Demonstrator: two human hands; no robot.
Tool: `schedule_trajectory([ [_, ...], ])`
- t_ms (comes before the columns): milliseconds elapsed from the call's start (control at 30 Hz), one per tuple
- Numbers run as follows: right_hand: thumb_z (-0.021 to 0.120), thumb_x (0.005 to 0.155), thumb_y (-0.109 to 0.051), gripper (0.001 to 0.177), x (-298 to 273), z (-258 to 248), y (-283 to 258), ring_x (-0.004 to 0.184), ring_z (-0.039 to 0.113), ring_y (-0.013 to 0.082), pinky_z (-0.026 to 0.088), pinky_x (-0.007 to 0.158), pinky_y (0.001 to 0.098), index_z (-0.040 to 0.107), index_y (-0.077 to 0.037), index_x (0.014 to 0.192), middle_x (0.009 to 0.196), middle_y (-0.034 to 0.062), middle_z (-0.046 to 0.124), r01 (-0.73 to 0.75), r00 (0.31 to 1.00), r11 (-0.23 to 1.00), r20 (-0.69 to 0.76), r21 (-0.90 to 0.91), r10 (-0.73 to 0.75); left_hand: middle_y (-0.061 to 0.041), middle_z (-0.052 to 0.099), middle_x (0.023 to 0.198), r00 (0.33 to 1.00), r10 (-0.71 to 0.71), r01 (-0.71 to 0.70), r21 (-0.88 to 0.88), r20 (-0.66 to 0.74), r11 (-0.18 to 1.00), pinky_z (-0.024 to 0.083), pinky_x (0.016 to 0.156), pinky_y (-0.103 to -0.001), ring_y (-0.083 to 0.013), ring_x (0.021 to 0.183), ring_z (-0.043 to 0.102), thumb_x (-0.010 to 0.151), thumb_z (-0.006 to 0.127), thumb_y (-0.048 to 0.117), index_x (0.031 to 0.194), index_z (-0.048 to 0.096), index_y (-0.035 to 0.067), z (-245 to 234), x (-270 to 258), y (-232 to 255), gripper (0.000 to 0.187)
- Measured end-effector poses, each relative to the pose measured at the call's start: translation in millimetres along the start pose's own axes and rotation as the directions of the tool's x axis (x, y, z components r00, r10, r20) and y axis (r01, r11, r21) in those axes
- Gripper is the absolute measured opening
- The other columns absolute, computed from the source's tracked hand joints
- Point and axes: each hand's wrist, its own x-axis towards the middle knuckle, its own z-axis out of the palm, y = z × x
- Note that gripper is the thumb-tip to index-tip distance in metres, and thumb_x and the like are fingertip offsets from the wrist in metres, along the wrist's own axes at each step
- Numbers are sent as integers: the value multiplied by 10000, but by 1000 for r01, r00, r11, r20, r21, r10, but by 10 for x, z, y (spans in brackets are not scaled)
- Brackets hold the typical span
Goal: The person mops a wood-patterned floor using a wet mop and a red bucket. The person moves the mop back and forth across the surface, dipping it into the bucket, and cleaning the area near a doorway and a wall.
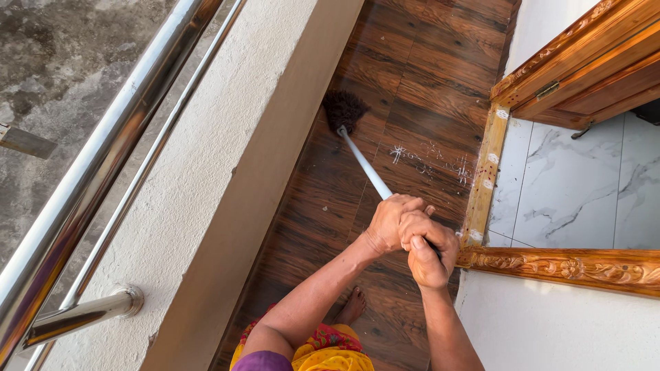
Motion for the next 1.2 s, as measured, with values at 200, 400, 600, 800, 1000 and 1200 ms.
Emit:
schedule_trajectory([
  [200,585,1020,-362,440,194,90,264,654,485,168,390,659,328,545,10,789,691,69,511,152,986,988,-65,25,-150,4,594,726,995,-88,87,-19,-55,996,511,665,-389,-245,693,641,956,750,275,768,570,131,-2,164,-254,298],
  [400,520,1038,-330,421,421,41,424,659,488,179,378,691,335,538,22,808,703,90,521,219,967,974,-118,-58,-225,-35,641,778,989,113,-109,50,-99,993,521,663,-394,-259,732,663,914,710,253,818,628,136,1,389,-480,171],
  [600,469,1039,-223,343,349,-80,85,657,468,182,398,662,347,531,41,829,708,115,501,49,972,999,-230,-8,-49,-107,692,821,981,-170,171,-2,91,985,560,750,-449,-366,827,678,740,707,287,860,599,103,57,469,-172,245],
  [800,510,1047,-257,355,-137,161,-202,650,462,177,414,707,368,526,16,820,681,88,490,107,974,994,-201,-21,-109,-90,687,812,985,-151,160,-109,85,981,554,764,-426,-324,801,686,900,741,306,855,587,111,-32,17,272,252],
  [1000,537,1050,-361,448,-196,324,199,643,457,177,397,677,353,521,13,804,677,78,496,187,966,981,-174,-49,-193,-36,679,763,999,42,-42,-119,0,992,538,708,-376,-261,734,694,903,764,284,834,603,120,-72,-164,-153,240],
  [1200,491,1019,-238,309,-23,293,661,662,468,146,377,646,316,536,-14,810,719,51,509,79,997,960,3,-269,-81,-24,636,723,999,-17,19,-65,28,998,512,710,-391,-257,724,646,895,749,239,772,563,111,-174,-162,-737,257],
])
